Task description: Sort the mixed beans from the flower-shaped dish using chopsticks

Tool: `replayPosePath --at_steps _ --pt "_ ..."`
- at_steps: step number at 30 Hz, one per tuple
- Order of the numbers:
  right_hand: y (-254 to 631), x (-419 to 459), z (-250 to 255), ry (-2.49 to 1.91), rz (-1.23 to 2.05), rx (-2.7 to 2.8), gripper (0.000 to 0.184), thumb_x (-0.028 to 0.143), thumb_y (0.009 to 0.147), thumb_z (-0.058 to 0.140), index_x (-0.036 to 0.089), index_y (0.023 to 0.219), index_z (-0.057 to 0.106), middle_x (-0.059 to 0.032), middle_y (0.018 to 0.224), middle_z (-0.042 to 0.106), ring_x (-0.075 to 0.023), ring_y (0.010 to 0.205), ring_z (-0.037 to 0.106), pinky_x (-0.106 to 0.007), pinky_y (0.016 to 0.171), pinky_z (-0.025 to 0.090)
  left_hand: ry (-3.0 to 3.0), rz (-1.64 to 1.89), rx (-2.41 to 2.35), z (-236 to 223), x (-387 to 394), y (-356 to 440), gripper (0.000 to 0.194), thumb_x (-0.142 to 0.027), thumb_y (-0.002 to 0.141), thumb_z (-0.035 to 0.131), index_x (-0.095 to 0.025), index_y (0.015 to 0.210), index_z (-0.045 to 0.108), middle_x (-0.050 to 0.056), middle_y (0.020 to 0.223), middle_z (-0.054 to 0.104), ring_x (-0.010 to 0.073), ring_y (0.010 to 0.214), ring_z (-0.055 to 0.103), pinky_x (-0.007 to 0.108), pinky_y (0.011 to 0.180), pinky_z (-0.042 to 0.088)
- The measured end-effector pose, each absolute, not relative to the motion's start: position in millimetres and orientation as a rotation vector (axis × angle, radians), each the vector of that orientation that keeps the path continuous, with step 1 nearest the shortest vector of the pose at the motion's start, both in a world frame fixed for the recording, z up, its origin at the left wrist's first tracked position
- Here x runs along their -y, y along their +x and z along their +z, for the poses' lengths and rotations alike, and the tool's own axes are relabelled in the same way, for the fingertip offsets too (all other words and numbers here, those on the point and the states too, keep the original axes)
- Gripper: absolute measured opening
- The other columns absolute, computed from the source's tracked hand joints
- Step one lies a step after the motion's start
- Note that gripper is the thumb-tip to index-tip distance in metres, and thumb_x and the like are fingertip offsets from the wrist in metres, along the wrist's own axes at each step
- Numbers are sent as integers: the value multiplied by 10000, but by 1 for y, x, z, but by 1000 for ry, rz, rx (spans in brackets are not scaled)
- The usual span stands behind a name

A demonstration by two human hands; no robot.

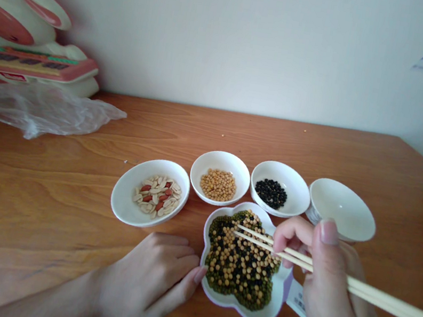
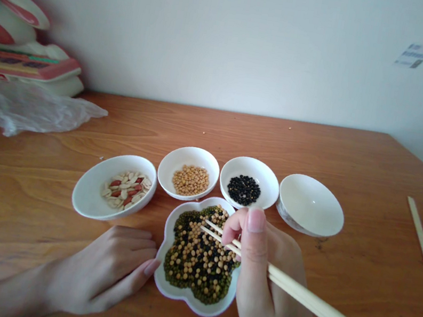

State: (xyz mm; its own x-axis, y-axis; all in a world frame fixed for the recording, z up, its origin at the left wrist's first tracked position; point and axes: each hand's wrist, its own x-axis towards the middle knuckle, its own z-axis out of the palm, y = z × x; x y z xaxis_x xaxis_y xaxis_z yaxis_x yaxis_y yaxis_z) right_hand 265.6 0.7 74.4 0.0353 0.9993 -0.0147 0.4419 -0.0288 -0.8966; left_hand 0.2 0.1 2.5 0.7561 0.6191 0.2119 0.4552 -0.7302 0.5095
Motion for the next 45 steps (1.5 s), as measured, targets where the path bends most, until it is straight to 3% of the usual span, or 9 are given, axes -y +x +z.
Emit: replayPosePath --at_steps 20,24,28,30,36,40,45 --pt "266 -2 71 -1511 847 1518 778 749 1096 222 227 688 631 -17 607 549 -161 591 519 -344 594 343 2514 503 -826 0 1 -1 362 -212 1163 343 -216 842 510 11 784 647 183 679 551 360 658 351" --pt "284 -2 63 -1407 803 1576 773 723 1100 224 240 695 672 -29 592 564 -174 561 570 -327 520 393 2515 503 -823 3 0 -1 371 -211 1165 336 -216 836 506 11 777 649 183 676 553 355 660 356" --pt "301 -3 58 -1384 728 1530 787 730 1090 224 247 724 726 -92 719 719 -237 666 697 -341 493 422 2514 506 -823 5 0 0 376 -210 1168 329 -216 838 511 9 777 653 181 675 559 349 662 362" --pt "299 -4 57 -1367 681 1489 808 756 1078 220 247 719 734 -101 716 729 -245 670 704 -342 476 405 2511 508 -823 5 0 0 376 -211 1168 329 -216 838 510 9 780 655 180 679 564 346 665 366" --pt "257 -13 56 -1282 584 1322 857 857 1021 196 241 714 707 -114 740 738 -266 753 728 -347 533 477 2527 517 -834 3 0 0 378 -221 1171 326 -216 845 519 10 772 652 179 671 565 344 663 359" --pt "245 -18 59 -1278 662 1318 847 858 1018 204 231 744 702 -110 743 728 -249 679 702 -356 542 497 2527 526 -821 3 0 0 375 -212 1166 333 -216 841 519 13 776 658 181 673 565 346 662 361" --pt "270 -19 60 -1295 599 1371 909 883 1000 157 231 687 708 -93 636 679 -225 591 656 -342 487 442 2528 515 -822 4 0 0 379 -210 1167 328 -216 838 517 14 776 657 182 675 566 349 664 365"
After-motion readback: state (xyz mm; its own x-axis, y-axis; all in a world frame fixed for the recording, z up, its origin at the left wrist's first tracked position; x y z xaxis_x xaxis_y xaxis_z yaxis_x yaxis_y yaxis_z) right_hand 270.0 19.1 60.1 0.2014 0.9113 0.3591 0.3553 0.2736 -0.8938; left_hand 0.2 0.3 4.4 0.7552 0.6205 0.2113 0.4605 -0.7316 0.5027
